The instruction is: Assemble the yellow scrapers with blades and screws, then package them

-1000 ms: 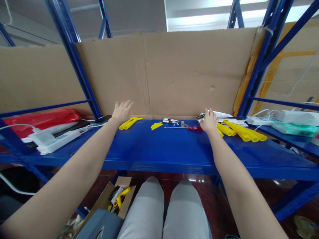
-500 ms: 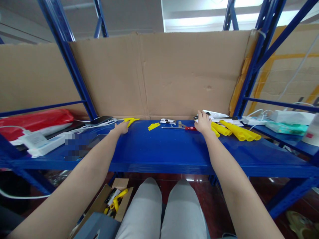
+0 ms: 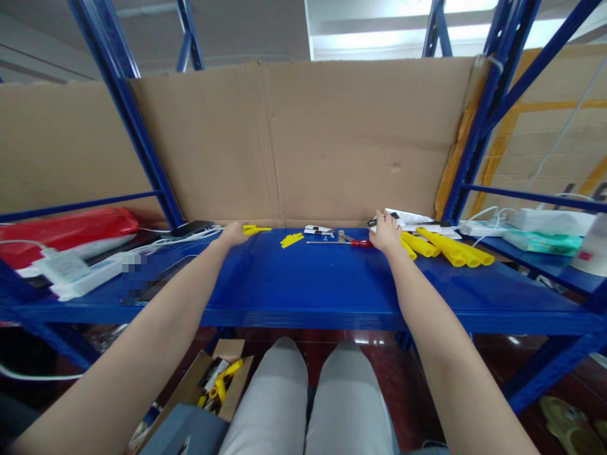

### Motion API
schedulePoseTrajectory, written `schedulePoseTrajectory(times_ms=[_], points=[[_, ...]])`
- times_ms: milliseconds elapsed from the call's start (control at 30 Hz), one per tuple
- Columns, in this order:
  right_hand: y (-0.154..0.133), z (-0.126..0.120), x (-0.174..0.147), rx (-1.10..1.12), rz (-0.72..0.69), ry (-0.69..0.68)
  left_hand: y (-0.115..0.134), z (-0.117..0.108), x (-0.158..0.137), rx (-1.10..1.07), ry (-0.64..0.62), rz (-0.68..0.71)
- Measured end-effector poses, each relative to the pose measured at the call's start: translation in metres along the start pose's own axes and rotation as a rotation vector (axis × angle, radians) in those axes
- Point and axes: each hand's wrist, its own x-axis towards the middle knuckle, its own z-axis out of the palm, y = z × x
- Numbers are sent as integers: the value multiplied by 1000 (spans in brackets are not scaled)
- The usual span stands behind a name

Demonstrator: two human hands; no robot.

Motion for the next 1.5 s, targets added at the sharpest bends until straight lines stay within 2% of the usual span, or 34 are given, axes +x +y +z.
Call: schedulePoseTrajectory(times_ms=[133, 467, 767, 900, 1033, 1133, 1233, 1400, 1500], points=[[4, 4, 2, 15, -14, 19, 11, -12, 4, 45, -3, -43], [4, 2, 2, 26, -2, -9, 36, -46, 13, 67, 11, 68], [1, 2, 0, 4, 1, -26, 44, -59, 16, 47, 109, 38], [-4, -1, -2, -20, 9, -71, 40, -68, 17, 63, 102, 89], [-8, -3, -3, -42, 3, -93, 33, -81, 18, 153, -48, 191], [-8, -3, -4, -50, -13, -87, 31, -90, 15, 227, -204, 193], [-7, -2, -3, -58, -15, -94, 31, -92, 8, 214, -340, 154], [-4, 2, -1, -53, -48, -103, 27, -73, -1, 108, -635, 24], [-4, 3, 0, -48, -64, -109, 26, -52, 0, 169, -749, 3]])
